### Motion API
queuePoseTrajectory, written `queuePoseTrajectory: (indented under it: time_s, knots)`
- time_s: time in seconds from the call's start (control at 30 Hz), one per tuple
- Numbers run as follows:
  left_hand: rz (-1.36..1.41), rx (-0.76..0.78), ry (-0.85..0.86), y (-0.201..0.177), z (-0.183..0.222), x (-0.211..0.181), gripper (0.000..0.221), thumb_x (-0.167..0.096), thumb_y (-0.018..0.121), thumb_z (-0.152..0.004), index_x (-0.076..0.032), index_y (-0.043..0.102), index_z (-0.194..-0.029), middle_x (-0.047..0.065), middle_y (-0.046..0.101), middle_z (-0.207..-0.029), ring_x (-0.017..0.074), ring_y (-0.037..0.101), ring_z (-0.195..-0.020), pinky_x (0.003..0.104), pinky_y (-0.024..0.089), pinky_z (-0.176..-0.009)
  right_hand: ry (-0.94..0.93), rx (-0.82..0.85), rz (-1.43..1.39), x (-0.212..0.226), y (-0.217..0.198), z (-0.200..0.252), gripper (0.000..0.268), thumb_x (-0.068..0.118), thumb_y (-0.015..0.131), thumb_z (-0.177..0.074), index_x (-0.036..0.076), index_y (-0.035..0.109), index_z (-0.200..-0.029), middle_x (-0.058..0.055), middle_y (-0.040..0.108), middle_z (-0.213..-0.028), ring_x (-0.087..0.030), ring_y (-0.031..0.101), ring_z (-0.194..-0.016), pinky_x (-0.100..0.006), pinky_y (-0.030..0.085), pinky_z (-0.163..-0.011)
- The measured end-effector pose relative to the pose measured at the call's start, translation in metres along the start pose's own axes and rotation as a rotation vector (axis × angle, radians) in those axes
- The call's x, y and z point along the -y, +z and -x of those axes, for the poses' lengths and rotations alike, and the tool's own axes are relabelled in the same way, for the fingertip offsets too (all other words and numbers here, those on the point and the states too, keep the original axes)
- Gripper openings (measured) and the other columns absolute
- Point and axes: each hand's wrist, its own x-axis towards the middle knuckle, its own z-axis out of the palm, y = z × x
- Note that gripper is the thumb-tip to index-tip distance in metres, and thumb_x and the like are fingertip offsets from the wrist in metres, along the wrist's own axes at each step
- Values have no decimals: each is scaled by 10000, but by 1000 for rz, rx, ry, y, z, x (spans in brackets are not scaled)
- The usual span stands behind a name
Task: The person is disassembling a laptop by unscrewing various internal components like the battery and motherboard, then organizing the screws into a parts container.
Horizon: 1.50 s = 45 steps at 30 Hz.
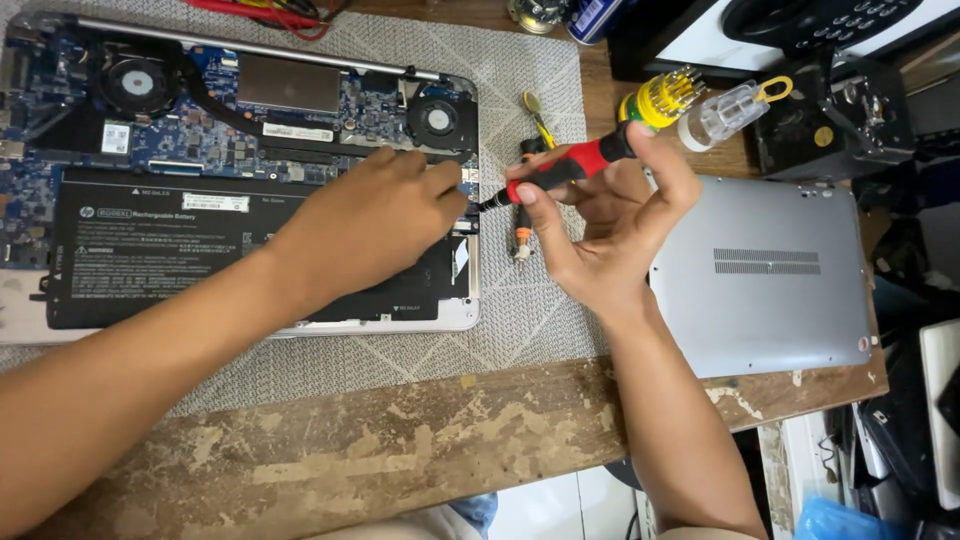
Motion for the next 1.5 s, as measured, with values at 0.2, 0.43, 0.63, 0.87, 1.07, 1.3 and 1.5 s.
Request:
queuePoseTrajectory:
  time_s: [0.2, 0.43, 0.63, 0.87, 1.07, 1.3, 1.5]
  knots:
    - [-226, -148, 9, -4, 2, -9, 138, -27, 653, -854, -107, 662, -966, 35, 618, -934, 236, 632, -793, 368, 543, -716, 21, 11, 30, 1, -1, 2, 720, -125, 687, -1045, 204, 234, -1498, -308, 640, -1143, -392, 771, -994, -419, 696, -841]
    - [-244, -189, -30, 0, 0, -12, 97, -22, 628, -865, -100, 646, -920, 71, 632, -949, 234, 640, -756, 355, 517, -678, 19, 25, 46, 0, -2, 1, 738, -136, 698, -1034, 199, 233, -1499, -316, 641, -1129, -394, 773, -996, -415, 700, -842]
    - [234, -183, -169, -8, -2, -3, 132, -111, 555, -998, -7, 628, -961, 138, 619, -925, 291, 630, -788, 439, 512, -761, 26, 19, 39, -1, -1, 1, 700, -110, 685, -1046, 194, 234, -1486, -306, 638, -1144, -388, 772, -987, -416, 690, -834]
    - [797, -292, -224, -27, 5, 5, 188, 64, 687, -857, -48, 545, -805, 70, 573, -751, 179, 550, -696, 294, 451, -597, -2, -11, 31, 0, 0, -2, 667, -89, 665, -1051, 206, 240, -1473, -312, 645, -1077, -389, 764, -941, -402, 671, -804]
    - [874, -302, -213, -21, 4, 4, 183, 81, 702, -832, -45, 573, -860, 68, 603, -799, 173, 574, -723, 276, 504, -636, -5, -64, 66, 6, 0, -8, 649, -80, 660, -1063, 206, 235, -1462, -315, 632, -1063, -391, 761, -916, -397, 669, -777]
    - [900, -233, -182, -20, 3, 0, 158, 45, 708, -862, -24, 638, -986, 107, 687, -916, 201, 680, -851, 285, 598, -809, 26, -266, 70, 6, 0, -6, 689, -66, 689, -1101, 256, 252, -1526, -300, 632, -1159, -390, 753, -940, -470, 681, -937]
    - [871, -266, -156, -18, 4, 1, 190, 39, 715, -858, -57, 605, -978, 81, 689, -857, 194, 707, -804, 330, 563, -789, 13, -222, 107, 8, 2, -9, 674, -81, 681, -1071, 217, 237, -1480, -300, 629, -1025, -350, 720, -857, -408, 664, -797]
